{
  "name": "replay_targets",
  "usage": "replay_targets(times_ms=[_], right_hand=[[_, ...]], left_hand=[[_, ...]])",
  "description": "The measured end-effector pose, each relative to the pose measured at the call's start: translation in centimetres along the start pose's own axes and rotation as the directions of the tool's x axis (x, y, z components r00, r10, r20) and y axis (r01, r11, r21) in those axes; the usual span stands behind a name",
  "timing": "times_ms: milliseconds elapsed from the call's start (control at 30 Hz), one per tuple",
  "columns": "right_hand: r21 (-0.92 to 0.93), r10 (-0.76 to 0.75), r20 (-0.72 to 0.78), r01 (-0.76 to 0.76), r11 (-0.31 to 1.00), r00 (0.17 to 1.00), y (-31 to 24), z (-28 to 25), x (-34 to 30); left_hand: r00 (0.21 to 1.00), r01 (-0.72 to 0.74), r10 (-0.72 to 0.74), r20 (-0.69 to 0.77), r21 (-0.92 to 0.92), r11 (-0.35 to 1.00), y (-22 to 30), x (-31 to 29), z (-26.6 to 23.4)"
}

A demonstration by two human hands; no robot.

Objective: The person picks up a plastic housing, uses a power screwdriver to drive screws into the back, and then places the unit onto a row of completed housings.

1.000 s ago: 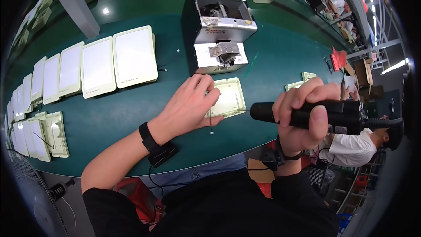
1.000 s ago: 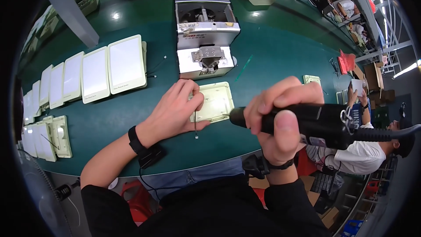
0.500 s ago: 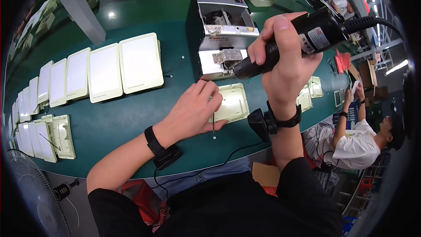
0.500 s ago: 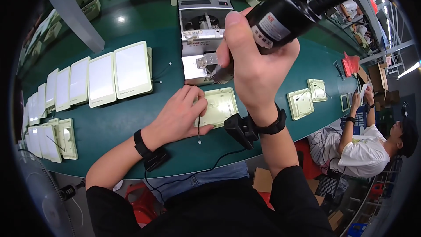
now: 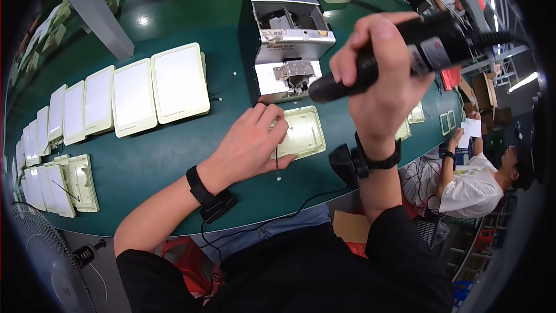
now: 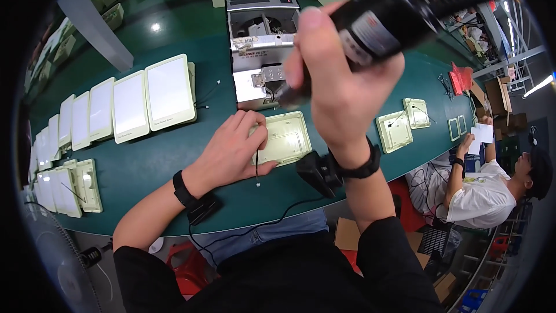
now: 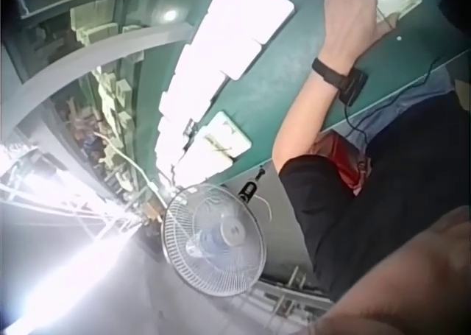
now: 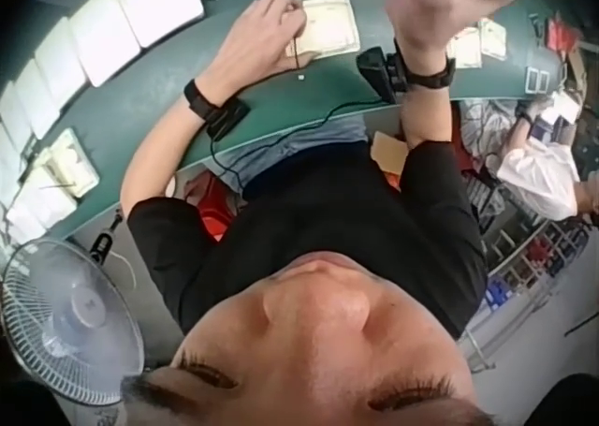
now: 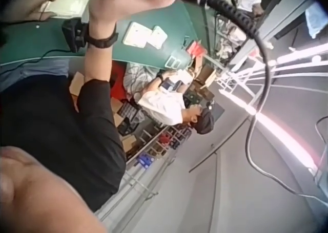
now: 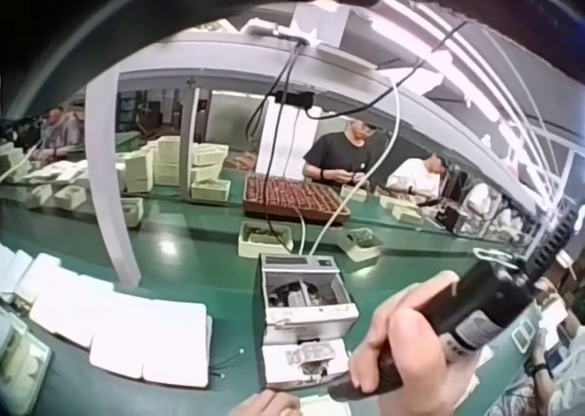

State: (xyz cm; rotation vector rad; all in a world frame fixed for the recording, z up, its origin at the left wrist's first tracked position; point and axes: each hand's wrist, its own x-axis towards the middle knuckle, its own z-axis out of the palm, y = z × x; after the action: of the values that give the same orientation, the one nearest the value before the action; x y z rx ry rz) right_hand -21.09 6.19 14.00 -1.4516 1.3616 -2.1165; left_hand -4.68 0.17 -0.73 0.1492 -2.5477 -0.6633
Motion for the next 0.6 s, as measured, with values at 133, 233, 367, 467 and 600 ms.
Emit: replay_targets(times_ms=[133, 233, 367, 467, 600], right_hand=[[0.138, -0.020, 0.068, 0.011, 0.990, 0.997, -2.1, -2.8, -3.8], [0.287, 0.044, 0.064, -0.061, 0.956, 0.997, -4.6, -4.6, -6.9], [0.155, 0.113, 0.094, -0.126, 0.980, 0.989, -3.4, -5.1, -9.5], [0.104, 0.112, 0.075, -0.119, 0.987, 0.991, -2.5, -5.0, -9.4], [0.093, 0.148, 0.078, -0.155, 0.984, 0.986, -1.7, -5.0, -9.6]], left_hand=[[1.000, -0.008, 0.008, -0.018, 0.009, 1.000, -0.2, -0.3, -0.4], [1.000, -0.011, 0.010, -0.005, -0.019, 1.000, -0.1, 0.1, -0.1], [1.000, 0.010, -0.010, 0.007, -0.019, 1.000, -0.2, -0.2, 0.0], [1.000, 0.011, -0.011, -0.012, -0.034, 0.999, -0.1, -0.2, 0.0], [1.000, -0.015, 0.015, -0.004, -0.017, 1.000, -0.1, -0.1, -0.2]])
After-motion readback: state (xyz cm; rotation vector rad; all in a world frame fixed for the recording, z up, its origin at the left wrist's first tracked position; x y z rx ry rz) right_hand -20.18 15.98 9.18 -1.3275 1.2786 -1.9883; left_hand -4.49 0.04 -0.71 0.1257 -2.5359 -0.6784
